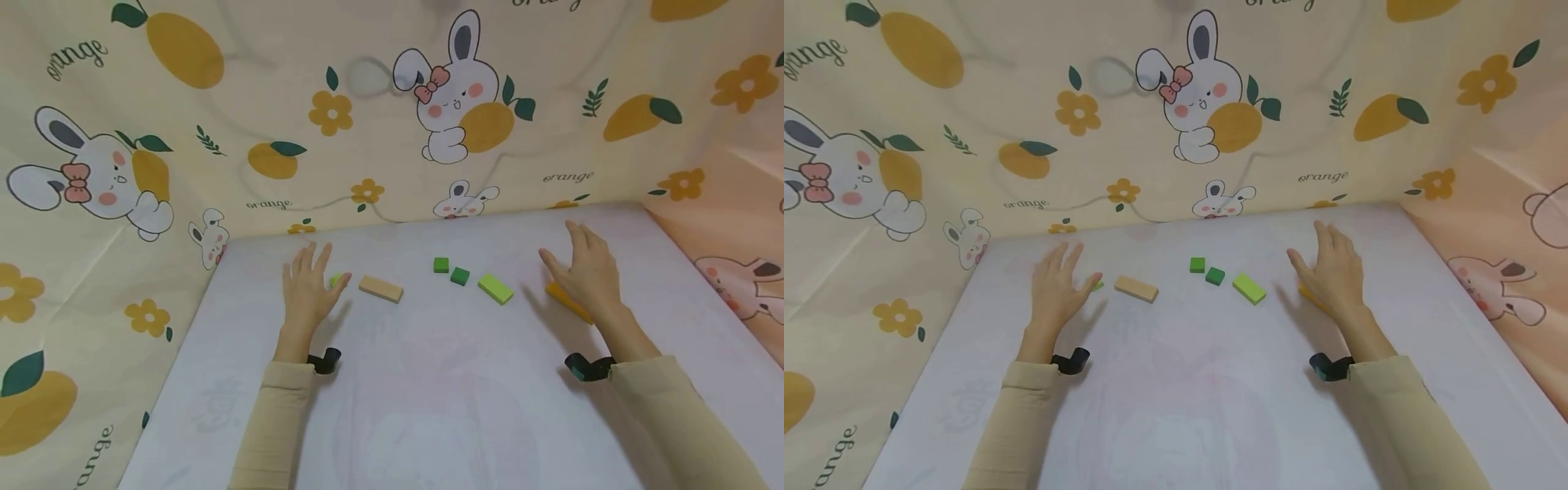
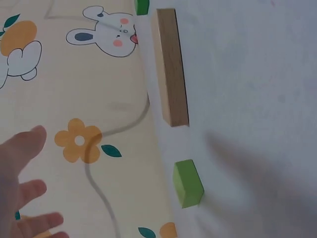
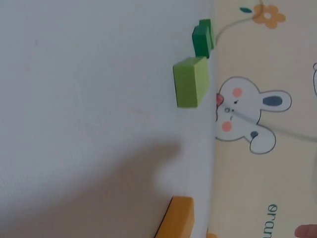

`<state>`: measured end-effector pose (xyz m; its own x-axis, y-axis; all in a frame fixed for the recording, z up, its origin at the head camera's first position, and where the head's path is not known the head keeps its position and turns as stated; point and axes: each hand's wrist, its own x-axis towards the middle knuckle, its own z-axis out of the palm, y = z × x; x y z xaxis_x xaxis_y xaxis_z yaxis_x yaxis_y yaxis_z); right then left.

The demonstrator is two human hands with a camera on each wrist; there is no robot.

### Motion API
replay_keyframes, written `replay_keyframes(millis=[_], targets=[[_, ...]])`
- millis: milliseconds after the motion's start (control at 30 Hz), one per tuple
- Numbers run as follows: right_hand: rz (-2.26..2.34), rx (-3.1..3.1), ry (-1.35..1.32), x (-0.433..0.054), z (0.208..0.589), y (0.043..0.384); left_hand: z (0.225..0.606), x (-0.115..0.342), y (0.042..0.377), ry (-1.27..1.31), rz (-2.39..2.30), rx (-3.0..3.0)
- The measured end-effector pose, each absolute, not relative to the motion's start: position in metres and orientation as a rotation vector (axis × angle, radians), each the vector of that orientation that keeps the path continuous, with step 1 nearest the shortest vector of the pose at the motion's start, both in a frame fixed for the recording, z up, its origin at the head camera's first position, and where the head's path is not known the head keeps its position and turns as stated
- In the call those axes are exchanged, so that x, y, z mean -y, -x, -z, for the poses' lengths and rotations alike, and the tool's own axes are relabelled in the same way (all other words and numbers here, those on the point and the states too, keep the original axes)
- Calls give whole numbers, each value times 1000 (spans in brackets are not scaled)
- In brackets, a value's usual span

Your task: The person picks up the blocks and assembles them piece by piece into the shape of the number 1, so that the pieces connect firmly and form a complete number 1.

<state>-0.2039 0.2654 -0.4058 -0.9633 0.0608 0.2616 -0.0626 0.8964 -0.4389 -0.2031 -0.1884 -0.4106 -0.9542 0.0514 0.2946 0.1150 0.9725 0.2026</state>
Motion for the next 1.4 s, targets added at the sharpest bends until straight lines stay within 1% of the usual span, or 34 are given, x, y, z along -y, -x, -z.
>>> replay_keyframes(millis=[100, 367, 700, 1000, 1200, 1400], targets=[[-719, 2779, -4, -262, 406, 199, 413, 187, 201, 206, 356, 2768], [-905, 2708, -54, -250, 409, 189, 420, 182, 197, 374, 640, 2621], [-1070, 2652, -112, -239, 423, 182, 438, 185, 211, 378, 1071, 2834], [-1214, 2743, -62, -235, 437, 179, 454, 181, 229, 387, 1142, 2951], [-1386, 2897, -43, -231, 449, 185, 459, 181, 235, 404, 1111, 3024], [-1398, 2961, -18, -225, 461, 193, 461, 181, 239, 452, 1094, 3030]])
